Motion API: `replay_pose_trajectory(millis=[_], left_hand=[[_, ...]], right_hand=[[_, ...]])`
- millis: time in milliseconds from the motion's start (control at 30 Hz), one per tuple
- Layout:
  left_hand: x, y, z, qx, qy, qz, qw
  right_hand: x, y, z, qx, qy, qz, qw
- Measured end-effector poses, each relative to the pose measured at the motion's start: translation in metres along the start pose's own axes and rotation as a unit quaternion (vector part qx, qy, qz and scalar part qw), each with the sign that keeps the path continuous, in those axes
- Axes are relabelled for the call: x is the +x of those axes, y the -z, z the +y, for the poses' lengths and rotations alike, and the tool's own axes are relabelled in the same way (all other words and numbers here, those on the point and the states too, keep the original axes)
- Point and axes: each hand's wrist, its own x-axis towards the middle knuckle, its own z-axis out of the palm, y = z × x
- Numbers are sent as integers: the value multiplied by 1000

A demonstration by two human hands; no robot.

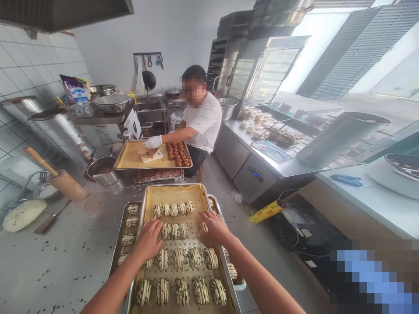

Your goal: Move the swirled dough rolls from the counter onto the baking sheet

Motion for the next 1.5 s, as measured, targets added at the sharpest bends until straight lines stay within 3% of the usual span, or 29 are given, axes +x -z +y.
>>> replay_pose_trajectory(millis=[200, 367, 533, 633, 733, 900, 1000, 1200, 1300, 1500], left_hand=[[20, -13, 23, -26, -10, -18, 999], [22, -22, 23, -29, 20, -16, 999], [25, -24, 17, -33, 38, -43, 998], [36, -23, 22, -34, 12, -73, 997], [45, -22, 25, -21, -2, -104, 994], [40, -16, 18, 21, 11, -87, 996], [36, -11, 18, 32, 18, -112, 993], [48, -9, 51, 0, -49, -98, 994], [55, -11, 67, 0, -37, -125, 992], [56, -26, 75, -19, -8, -98, 995]], right_hand=[[-1, -8, 8, -6, 26, -17, 999], [-7, -17, 5, -4, 18, -9, 1000], [-2, -30, -32, 67, 24, 49, 996], [17, -45, -60, 63, 53, -8, 997], [35, -54, -70, 39, 77, -47, 995], [37, -52, -48, 17, 63, -39, 997], [32, -49, -36, 12, 62, -42, 997], [22, -40, -33, 10, 58, -31, 998], [10, -30, -26, 36, 27, 2, 999], [-17, -20, -10, 78, -54, 66, 993]])
